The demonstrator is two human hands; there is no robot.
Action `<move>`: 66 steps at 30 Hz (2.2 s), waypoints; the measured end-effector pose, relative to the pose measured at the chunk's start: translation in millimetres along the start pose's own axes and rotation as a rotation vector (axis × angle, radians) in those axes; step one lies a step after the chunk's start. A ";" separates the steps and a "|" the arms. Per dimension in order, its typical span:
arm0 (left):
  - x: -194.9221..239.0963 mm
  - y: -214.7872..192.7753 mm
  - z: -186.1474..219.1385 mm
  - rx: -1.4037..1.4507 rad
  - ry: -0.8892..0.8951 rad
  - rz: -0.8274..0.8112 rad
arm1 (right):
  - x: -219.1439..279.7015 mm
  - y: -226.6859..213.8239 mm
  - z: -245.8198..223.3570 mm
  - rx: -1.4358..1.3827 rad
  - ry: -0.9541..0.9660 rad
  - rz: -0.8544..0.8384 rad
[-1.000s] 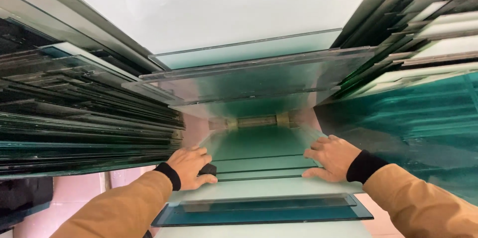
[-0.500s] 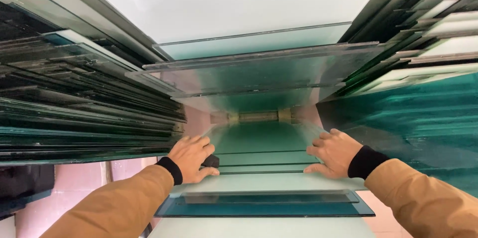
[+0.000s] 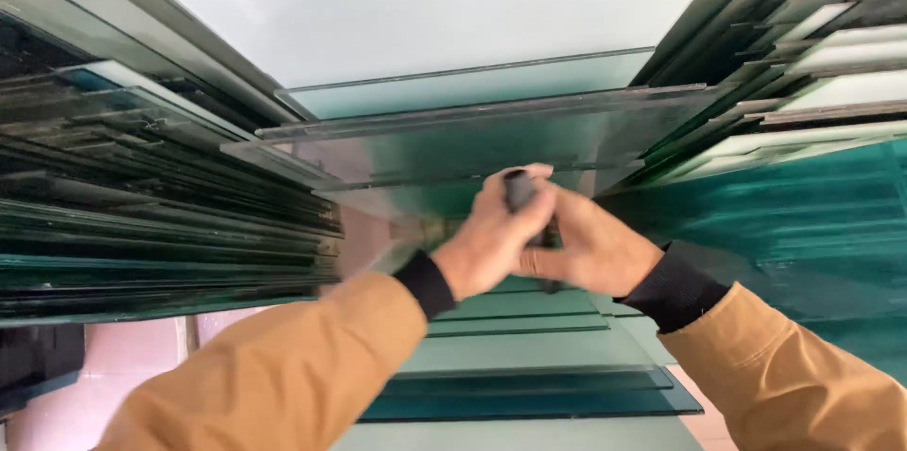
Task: The person repeatedly lifts individual glass panels from a vertical rack and places them onto a growing stack on the floor. The person uses both hands to handle each panel and occasionally uses a black cylindrical tool to assist with alignment.
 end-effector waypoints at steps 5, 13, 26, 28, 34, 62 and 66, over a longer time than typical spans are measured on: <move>-2.7 5.6 -8.9 0.067 0.121 -0.290 | 1.8 -17.6 43.4 0.073 0.108 0.074; 89.5 -159.1 -212.3 -0.845 -0.982 -0.223 | 57.0 -17.6 217.4 0.559 0.816 0.026; 115.6 -137.6 -254.3 -0.697 -1.012 -0.346 | 72.9 21.0 246.3 0.476 1.098 -0.097; 114.7 -152.0 -287.8 -0.550 -1.041 -0.187 | 77.4 25.3 240.8 0.403 1.113 -0.071; 119.4 -133.6 -226.0 -0.615 -1.037 -0.227 | 74.5 30.1 284.0 0.245 1.160 -0.069; 112.3 -123.8 -327.9 0.543 -0.961 0.438 | 60.5 33.0 285.2 -0.452 1.215 0.204; 112.4 -127.3 -326.3 0.613 -0.963 0.590 | 58.8 28.7 260.0 -0.531 1.197 0.254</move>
Point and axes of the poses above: each hand's wrist, its own x-axis away from the middle knuckle, its own y-axis out of the palm, z = x × y, the point moved 9 cm from there along -x, towards the middle knuckle, and after that the axes turned 8 degrees about y, right-handed, at the moved point
